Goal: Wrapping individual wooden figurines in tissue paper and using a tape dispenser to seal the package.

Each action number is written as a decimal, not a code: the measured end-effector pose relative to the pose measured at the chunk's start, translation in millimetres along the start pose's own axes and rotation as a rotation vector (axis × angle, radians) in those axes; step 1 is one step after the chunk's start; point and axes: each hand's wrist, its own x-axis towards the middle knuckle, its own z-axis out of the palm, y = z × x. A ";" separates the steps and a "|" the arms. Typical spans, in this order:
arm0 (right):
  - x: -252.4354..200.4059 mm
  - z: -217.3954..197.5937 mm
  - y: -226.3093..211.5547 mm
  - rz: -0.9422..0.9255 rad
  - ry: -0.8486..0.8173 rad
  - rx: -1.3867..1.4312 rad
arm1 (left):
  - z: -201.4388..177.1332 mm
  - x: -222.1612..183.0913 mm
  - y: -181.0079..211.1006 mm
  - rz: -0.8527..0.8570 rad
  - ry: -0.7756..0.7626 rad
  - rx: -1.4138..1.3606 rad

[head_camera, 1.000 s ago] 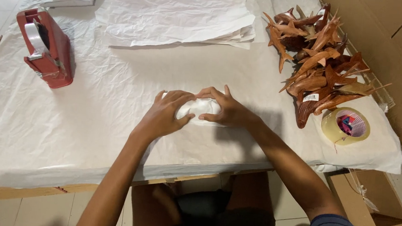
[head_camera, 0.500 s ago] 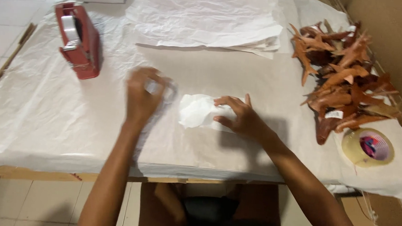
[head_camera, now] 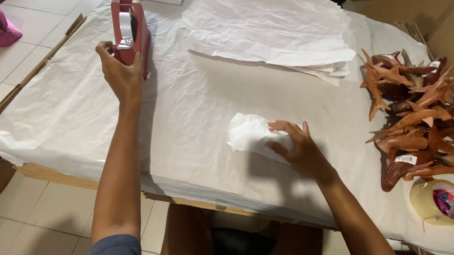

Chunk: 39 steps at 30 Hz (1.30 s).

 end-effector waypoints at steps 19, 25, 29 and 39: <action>2.9 7.3 16.1 -0.029 0.023 0.028 | -48.3 -33.8 48.4 0.054 -0.020 -0.229; 1.6 5.6 13.7 -0.002 0.019 0.056 | -86.2 -79.9 76.9 -0.036 -0.051 -0.248; 2.5 6.5 14.4 0.008 0.015 0.036 | -105.6 -104.2 94.2 -0.139 -0.053 -0.252; 2.4 4.6 11.0 0.003 0.002 0.017 | -130.6 -89.6 79.2 -0.054 -0.374 -0.172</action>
